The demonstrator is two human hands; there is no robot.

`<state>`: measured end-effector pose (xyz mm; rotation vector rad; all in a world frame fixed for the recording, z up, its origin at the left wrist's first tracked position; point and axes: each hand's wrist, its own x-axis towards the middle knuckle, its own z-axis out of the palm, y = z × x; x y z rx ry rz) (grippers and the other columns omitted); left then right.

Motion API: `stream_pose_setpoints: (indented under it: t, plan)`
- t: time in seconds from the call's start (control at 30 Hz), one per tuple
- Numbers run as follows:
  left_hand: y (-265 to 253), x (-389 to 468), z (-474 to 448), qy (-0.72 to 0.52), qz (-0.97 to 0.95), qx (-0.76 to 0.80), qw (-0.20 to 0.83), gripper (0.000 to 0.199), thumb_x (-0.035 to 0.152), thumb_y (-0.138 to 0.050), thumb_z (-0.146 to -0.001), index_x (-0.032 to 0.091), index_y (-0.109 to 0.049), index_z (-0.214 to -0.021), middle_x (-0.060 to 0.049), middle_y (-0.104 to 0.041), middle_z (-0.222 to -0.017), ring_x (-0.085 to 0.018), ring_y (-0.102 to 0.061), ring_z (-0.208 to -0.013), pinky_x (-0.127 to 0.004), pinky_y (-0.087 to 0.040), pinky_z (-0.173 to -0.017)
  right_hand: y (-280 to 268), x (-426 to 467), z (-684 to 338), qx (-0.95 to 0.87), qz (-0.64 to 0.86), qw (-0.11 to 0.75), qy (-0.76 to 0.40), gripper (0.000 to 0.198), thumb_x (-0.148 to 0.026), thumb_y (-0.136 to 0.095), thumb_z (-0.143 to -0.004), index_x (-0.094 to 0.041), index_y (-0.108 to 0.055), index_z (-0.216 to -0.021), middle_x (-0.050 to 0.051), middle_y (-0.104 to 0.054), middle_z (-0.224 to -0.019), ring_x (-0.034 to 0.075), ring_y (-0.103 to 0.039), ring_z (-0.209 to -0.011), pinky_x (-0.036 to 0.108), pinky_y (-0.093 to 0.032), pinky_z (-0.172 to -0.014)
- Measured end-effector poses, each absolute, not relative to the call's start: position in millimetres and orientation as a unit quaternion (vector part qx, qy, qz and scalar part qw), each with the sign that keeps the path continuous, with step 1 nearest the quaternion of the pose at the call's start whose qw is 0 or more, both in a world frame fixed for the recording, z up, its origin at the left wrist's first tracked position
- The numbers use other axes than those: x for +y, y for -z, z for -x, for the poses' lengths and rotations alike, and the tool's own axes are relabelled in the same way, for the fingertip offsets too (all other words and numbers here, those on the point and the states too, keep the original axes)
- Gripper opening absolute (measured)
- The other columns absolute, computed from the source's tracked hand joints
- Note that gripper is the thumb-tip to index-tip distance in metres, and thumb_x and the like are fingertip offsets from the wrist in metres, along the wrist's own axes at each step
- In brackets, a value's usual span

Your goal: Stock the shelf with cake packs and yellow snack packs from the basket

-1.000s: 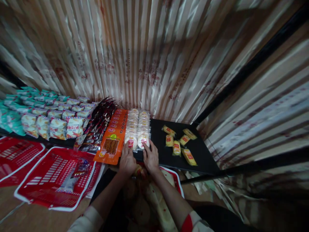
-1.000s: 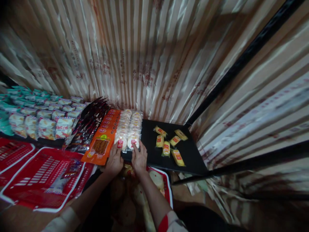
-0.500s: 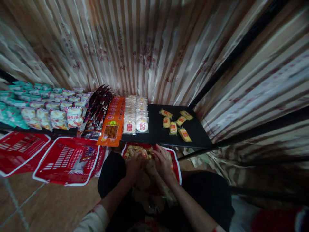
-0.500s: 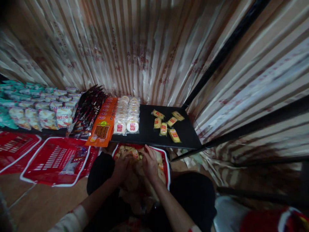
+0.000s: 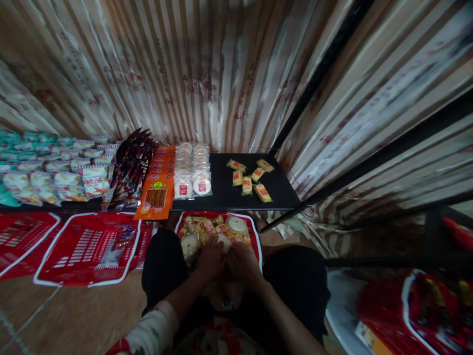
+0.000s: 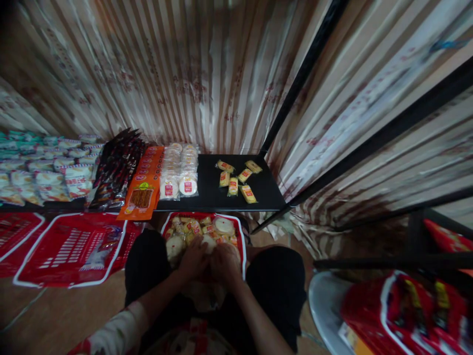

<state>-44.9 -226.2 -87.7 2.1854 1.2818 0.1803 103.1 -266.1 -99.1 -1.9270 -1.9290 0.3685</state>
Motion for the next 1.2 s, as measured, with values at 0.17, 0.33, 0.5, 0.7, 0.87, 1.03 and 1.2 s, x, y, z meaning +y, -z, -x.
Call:
stream_pose_setpoints:
  t: [0.17,0.33,0.5,0.7,0.87,1.03,1.2]
  plan:
    - [86.5,-215.7,44.2,-0.189,-0.736,0.532,0.374,0.028,0.014,-0.053,-0.068,0.014,-0.065,-0.094,-0.013,-0.06,-0.116,-0.024,-0.047,-0.119,-0.038,-0.033,-0.105,90.6,-261.6,-101.5,-0.693,0.669,0.224,-0.145,0.022,-0.019,-0.045,-0.077,-0.015,-0.065,-0.085,0.01,-0.067,-0.085,0.02,-0.06,-0.081,0.034,-0.044,-0.083]
    - [79.7,-196.4,49.9,-0.284,-0.557,0.571,0.532,0.017,0.018,-0.051,-0.065,0.015,-0.064,-0.076,-0.005,-0.067,-0.079,-0.019,-0.061,-0.08,-0.033,-0.048,-0.08,86.7,-258.0,-105.0,-0.689,0.655,0.276,-0.143,0.041,-0.018,-0.046,-0.077,-0.015,-0.057,-0.117,0.012,-0.06,-0.117,0.024,-0.052,-0.112,0.04,-0.042,-0.096]
    - [58.0,-187.9,65.7,-0.297,-0.505,0.553,0.592,0.019,0.027,-0.05,-0.07,0.014,-0.064,-0.067,-0.003,-0.065,-0.068,-0.015,-0.06,-0.065,-0.026,-0.047,-0.065,64.1,-246.7,-98.1,-0.697,0.638,0.278,-0.172,0.029,-0.025,-0.05,-0.079,-0.021,-0.064,-0.104,0.009,-0.062,-0.115,0.025,-0.052,-0.113,0.041,-0.042,-0.096]
    - [25.5,-184.8,85.4,-0.344,-0.396,0.513,0.68,0.023,0.034,-0.056,-0.073,0.014,-0.067,-0.079,-0.005,-0.066,-0.079,-0.012,-0.057,-0.065,-0.022,-0.045,-0.057,42.8,-232.0,-75.5,-0.616,0.676,0.287,-0.286,0.021,-0.032,-0.047,-0.08,-0.018,-0.062,-0.08,0.005,-0.066,-0.073,0.018,-0.06,-0.066,0.029,-0.048,-0.063]
    - [27.2,-184.5,91.2,-0.346,-0.405,0.512,0.674,0.023,0.025,-0.069,-0.062,0.013,-0.061,-0.08,0.002,-0.059,-0.062,-0.006,-0.049,-0.049,-0.018,-0.039,-0.048,32.4,-228.8,-63.8,-0.576,0.632,0.366,-0.368,0.021,-0.038,-0.046,-0.077,-0.02,-0.054,-0.071,0.001,-0.059,-0.064,0.015,-0.052,-0.058,0.025,-0.043,-0.055]
    - [40.7,-180.6,88.7,-0.381,-0.418,0.512,0.646,0.02,0.026,-0.067,-0.065,0.013,-0.059,-0.077,0.001,-0.061,-0.064,-0.008,-0.053,-0.055,-0.019,-0.042,-0.052,22.9,-227.2,-60.7,-0.529,0.639,0.368,-0.418,0.02,-0.039,-0.051,-0.07,-0.019,-0.054,-0.071,-0.001,-0.054,-0.059,0.013,-0.046,-0.053,0.024,-0.039,-0.051]
    - [47.1,-172.5,86.6,-0.389,-0.451,0.563,0.573,0.017,0.026,-0.067,-0.066,0.014,-0.06,-0.076,0.0,-0.062,-0.067,-0.011,-0.058,-0.063,-0.022,-0.047,-0.06,22.1,-218.9,-62.6,-0.519,0.65,0.365,-0.418,0.02,-0.039,-0.054,-0.067,-0.019,-0.053,-0.064,-0.004,-0.046,-0.051,0.01,-0.04,-0.048,0.022,-0.035,-0.046]
